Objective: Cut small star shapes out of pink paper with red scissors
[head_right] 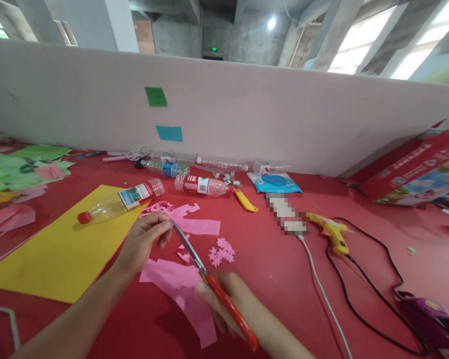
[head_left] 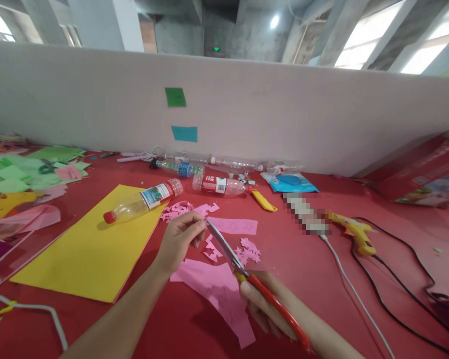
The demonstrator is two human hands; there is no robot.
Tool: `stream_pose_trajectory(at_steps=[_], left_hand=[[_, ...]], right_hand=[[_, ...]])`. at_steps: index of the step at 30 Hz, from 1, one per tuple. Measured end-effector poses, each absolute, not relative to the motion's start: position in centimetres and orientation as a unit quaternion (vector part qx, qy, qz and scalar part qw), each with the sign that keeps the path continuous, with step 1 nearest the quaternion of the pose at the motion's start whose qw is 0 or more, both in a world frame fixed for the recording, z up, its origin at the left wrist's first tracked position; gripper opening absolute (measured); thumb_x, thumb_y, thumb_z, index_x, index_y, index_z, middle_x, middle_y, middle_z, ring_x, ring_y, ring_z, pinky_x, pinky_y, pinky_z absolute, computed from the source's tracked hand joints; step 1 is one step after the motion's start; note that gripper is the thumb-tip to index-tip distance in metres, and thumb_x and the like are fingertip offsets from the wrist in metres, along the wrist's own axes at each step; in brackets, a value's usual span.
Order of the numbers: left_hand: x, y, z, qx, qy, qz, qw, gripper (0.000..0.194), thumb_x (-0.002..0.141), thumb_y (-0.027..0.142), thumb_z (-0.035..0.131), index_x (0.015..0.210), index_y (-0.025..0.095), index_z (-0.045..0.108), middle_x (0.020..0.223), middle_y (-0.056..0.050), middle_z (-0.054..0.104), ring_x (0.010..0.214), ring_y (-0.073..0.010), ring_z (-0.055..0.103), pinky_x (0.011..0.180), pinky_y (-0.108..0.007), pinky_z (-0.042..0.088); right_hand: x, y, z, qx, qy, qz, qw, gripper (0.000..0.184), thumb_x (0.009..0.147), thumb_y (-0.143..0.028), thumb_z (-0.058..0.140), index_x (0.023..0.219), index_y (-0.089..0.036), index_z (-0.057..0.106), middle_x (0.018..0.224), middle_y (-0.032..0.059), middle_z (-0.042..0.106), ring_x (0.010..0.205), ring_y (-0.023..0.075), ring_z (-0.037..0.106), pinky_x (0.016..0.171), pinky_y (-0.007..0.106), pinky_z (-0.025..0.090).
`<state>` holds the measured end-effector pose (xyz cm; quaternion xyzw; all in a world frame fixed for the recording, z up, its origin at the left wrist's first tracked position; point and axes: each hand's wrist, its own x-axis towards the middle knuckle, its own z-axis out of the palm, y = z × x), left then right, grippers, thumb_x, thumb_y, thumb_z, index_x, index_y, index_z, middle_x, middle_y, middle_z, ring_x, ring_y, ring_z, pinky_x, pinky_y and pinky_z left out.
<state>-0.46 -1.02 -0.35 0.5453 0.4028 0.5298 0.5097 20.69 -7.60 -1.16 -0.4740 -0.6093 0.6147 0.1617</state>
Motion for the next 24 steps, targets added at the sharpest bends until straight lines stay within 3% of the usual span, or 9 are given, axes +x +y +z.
stream_pose_trajectory(at_steps=[12,24], left_hand=[[0.13,-1.50,-0.49,0.549,0.401,0.523,0.514,0.026,0.083,0.031,0.058,0.061,0.018,0.052,0.053,0.005,0.049,0.047,-0.0071,0.043,0.047,-0.020,0.037],[0.28,-1.62,-0.01,0.563,0.417,0.510,0.498,0.028,0.082,0.033,0.057,0.059,0.018,0.050,0.053,0.004,0.047,0.047,-0.0075,0.042,0.049,-0.021,0.036]], right_hand=[[20.84,-7.84,-1.66,-0.453,-0.603,0.628,0.193,0.059,0.081,-0.077,0.040,0.070,-0.019,0.042,0.042,-0.0060,0.045,0.030,0.0032,0.031,0.030,0.015,0.021],[20.70,-7.63,-1.88,-0.474,-0.589,0.629,0.179,0.062,0.077,-0.081,0.040,0.070,-0.019,0.043,0.042,-0.0059,0.046,0.029,0.0029,0.031,0.029,0.014,0.024]])
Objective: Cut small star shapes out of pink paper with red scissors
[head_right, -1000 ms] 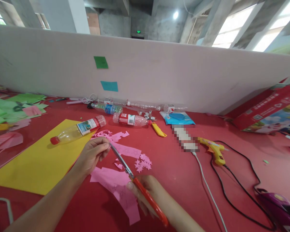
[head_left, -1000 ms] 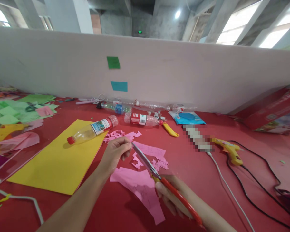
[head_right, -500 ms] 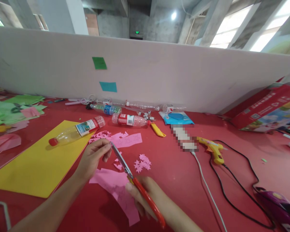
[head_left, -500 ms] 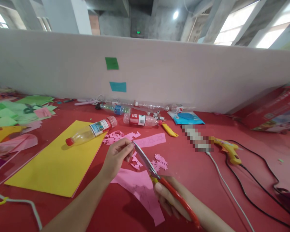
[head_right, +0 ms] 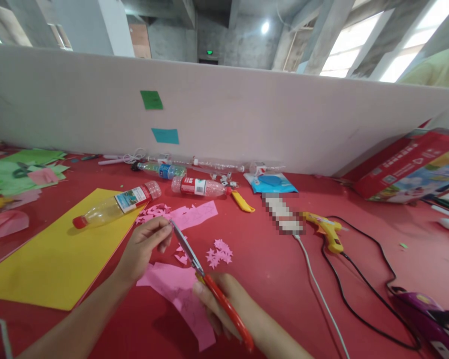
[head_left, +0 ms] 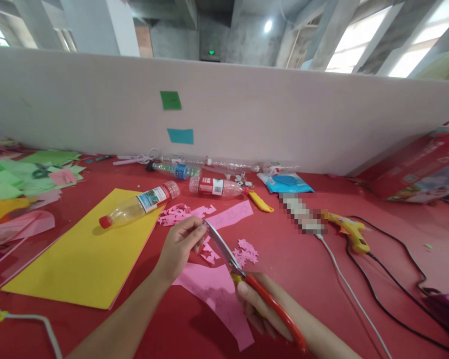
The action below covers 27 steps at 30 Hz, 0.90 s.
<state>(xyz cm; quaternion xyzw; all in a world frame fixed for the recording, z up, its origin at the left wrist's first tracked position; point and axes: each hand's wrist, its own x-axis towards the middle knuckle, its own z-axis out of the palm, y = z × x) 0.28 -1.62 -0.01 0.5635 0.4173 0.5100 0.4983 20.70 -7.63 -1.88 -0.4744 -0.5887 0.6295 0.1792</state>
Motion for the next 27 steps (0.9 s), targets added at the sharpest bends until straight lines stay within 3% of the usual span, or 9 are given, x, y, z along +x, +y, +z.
stream_pose_trajectory(at_steps=[14,19,23,27], left_hand=[[0.37,-1.66,-0.03,0.566,0.421,0.508,0.494,0.028,0.081,0.033,0.055,0.058,0.019,0.048,0.053,0.005,0.045,0.048,-0.0081,0.040,0.050,-0.022,0.035],[0.42,-1.47,-0.33,0.527,0.403,0.550,0.507,0.022,0.079,0.025,0.056,0.058,0.018,0.052,0.061,0.002,0.054,0.060,-0.0112,0.050,0.062,-0.024,0.042],[0.06,-1.01,-0.46,0.447,0.355,0.589,0.573,0.011,0.078,0.028,0.056,0.076,0.018,0.061,0.085,-0.005,0.067,0.078,-0.0156,0.059,0.068,-0.026,0.044],[-0.53,-0.81,-0.49,0.481,0.371,0.556,0.567,0.024,0.083,0.034,0.056,0.100,0.021,0.066,0.097,-0.007,0.071,0.090,-0.0192,0.064,0.071,-0.027,0.045]], right_hand=[[19.97,-7.76,-1.52,-0.490,-0.584,0.622,0.182,0.060,0.078,-0.079,0.040,0.070,-0.020,0.041,0.037,-0.0085,0.042,0.029,0.0043,0.032,0.031,0.016,0.024],[19.84,-7.76,-1.33,-0.482,-0.590,0.622,0.183,0.059,0.078,-0.078,0.043,0.067,-0.020,0.038,0.037,-0.0083,0.040,0.030,0.0038,0.033,0.032,0.015,0.024],[20.06,-7.57,-1.66,-0.459,-0.587,0.648,0.156,0.061,0.075,-0.082,0.041,0.067,-0.021,0.039,0.035,-0.0081,0.042,0.025,0.0038,0.028,0.029,0.016,0.025],[20.31,-7.59,-1.24,-0.468,-0.584,0.649,0.137,0.057,0.079,-0.077,0.042,0.067,-0.021,0.041,0.036,-0.0083,0.042,0.025,0.0029,0.026,0.027,0.015,0.019]])
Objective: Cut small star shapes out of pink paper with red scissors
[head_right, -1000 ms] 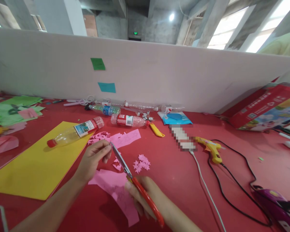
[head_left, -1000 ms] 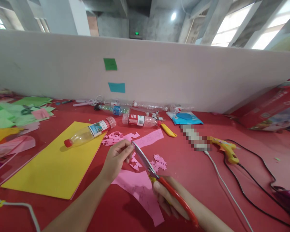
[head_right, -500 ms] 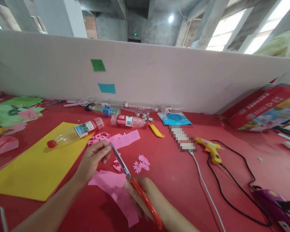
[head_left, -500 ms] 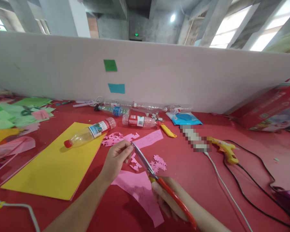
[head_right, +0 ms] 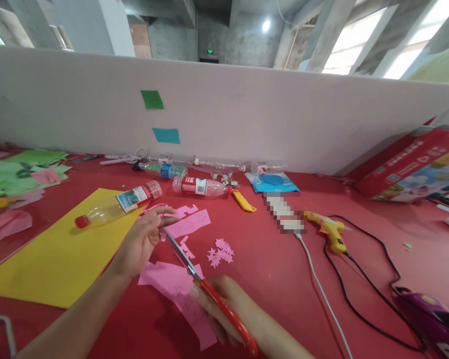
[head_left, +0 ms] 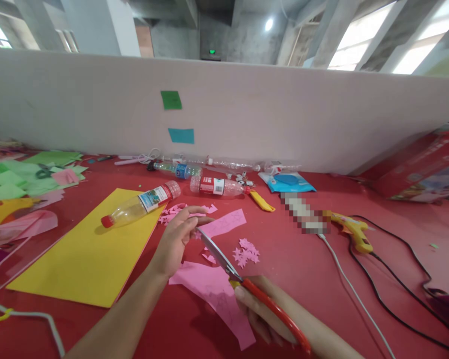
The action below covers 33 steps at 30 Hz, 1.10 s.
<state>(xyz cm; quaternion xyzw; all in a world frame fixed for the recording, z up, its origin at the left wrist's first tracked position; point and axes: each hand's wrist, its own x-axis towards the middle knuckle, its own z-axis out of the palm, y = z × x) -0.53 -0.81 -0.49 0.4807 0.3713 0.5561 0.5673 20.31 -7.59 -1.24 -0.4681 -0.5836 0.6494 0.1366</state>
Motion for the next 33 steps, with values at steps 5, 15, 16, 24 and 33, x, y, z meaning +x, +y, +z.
stream_pose_trajectory(at_steps=[5,15,16,24,33], left_hand=[[-1.3,-0.8,0.2,0.589,0.388,0.501,0.502,0.024,0.085,0.028,0.056,0.105,0.026,0.071,0.098,-0.004,0.073,0.099,-0.0194,0.063,0.089,-0.032,0.045],[-3.5,-0.3,0.8,0.638,0.319,0.406,0.572,0.042,0.066,0.010,0.061,0.104,0.023,0.072,0.111,-0.004,0.068,0.104,-0.0220,0.058,0.093,-0.034,0.044],[-3.6,-0.3,0.9,0.637,0.322,0.400,0.576,0.044,0.066,0.009,0.063,0.107,0.023,0.071,0.114,-0.004,0.066,0.107,-0.0224,0.057,0.094,-0.035,0.044],[-3.3,-0.5,1.2,0.656,0.337,0.377,0.561,0.048,0.070,0.011,0.064,0.115,0.027,0.067,0.124,-0.004,0.060,0.113,-0.0223,0.055,0.098,-0.036,0.043],[-3.6,-0.2,0.9,0.660,0.346,0.365,0.558,0.043,0.073,0.017,0.068,0.115,0.027,0.068,0.119,-0.004,0.062,0.108,-0.0217,0.055,0.095,-0.036,0.043]], right_hand=[[20.4,-7.6,0.0,-0.474,-0.573,0.661,0.099,0.056,0.079,-0.075,0.045,0.068,-0.020,0.044,0.036,-0.0080,0.043,0.024,0.0031,0.026,0.026,0.015,0.021],[22.1,-7.5,-0.2,-0.471,-0.597,0.645,0.072,0.060,0.080,-0.075,0.045,0.065,-0.017,0.047,0.041,-0.0052,0.045,0.031,0.0028,0.033,0.030,0.012,0.024],[22.3,-7.5,-0.3,-0.471,-0.597,0.645,0.072,0.060,0.081,-0.075,0.044,0.066,-0.017,0.048,0.042,-0.0049,0.046,0.031,0.0029,0.034,0.030,0.012,0.025],[21.9,-7.6,0.1,-0.479,-0.587,0.646,0.090,0.060,0.078,-0.077,0.044,0.068,-0.018,0.048,0.042,-0.0062,0.044,0.029,0.0028,0.031,0.029,0.012,0.024],[21.8,-7.7,-0.2,-0.487,-0.586,0.640,0.101,0.058,0.077,-0.075,0.048,0.066,-0.018,0.047,0.037,-0.0074,0.043,0.026,0.0026,0.029,0.029,0.013,0.020]])
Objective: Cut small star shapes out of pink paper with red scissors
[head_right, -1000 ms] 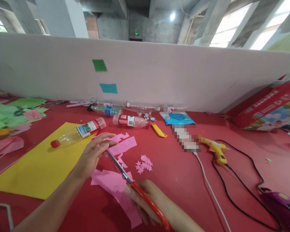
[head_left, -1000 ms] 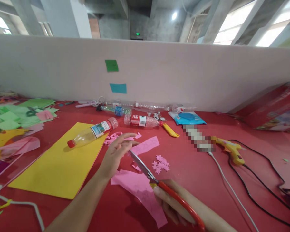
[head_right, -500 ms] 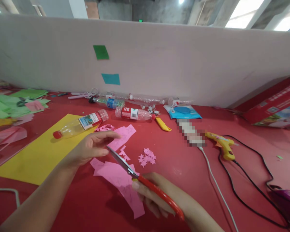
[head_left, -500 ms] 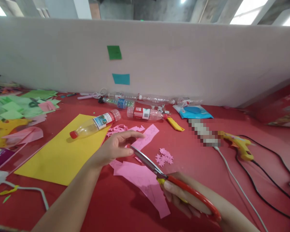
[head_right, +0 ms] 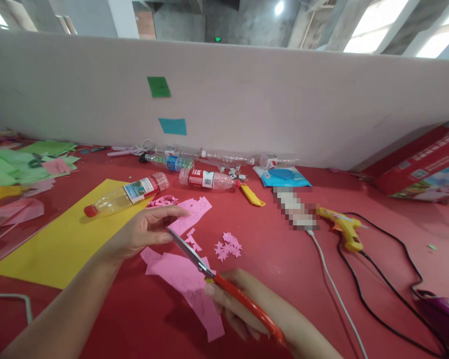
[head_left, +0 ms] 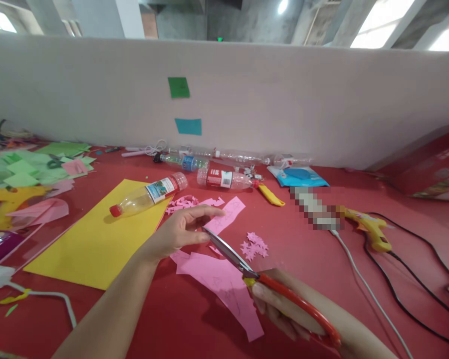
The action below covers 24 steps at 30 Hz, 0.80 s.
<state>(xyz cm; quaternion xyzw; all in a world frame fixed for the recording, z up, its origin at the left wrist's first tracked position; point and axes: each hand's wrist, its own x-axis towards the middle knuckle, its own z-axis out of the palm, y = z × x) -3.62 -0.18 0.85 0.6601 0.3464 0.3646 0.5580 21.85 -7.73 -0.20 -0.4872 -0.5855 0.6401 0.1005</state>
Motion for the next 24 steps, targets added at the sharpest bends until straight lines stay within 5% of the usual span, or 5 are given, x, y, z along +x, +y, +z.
stream_pose_trajectory(at_steps=[24], left_hand=[[-4.01,0.37,0.27,0.611,0.362,0.373,0.596,0.042,0.066,0.021,0.076,0.107,0.027,0.072,0.117,-0.005,0.065,0.107,-0.0229,0.057,0.094,-0.036,0.045]], right_hand=[[21.16,-6.73,-0.62,-0.481,-0.598,0.638,0.067,0.047,0.086,-0.062,0.046,0.065,-0.019,0.045,0.036,-0.0068,0.047,0.024,0.0036,0.032,0.027,0.013,0.024]])
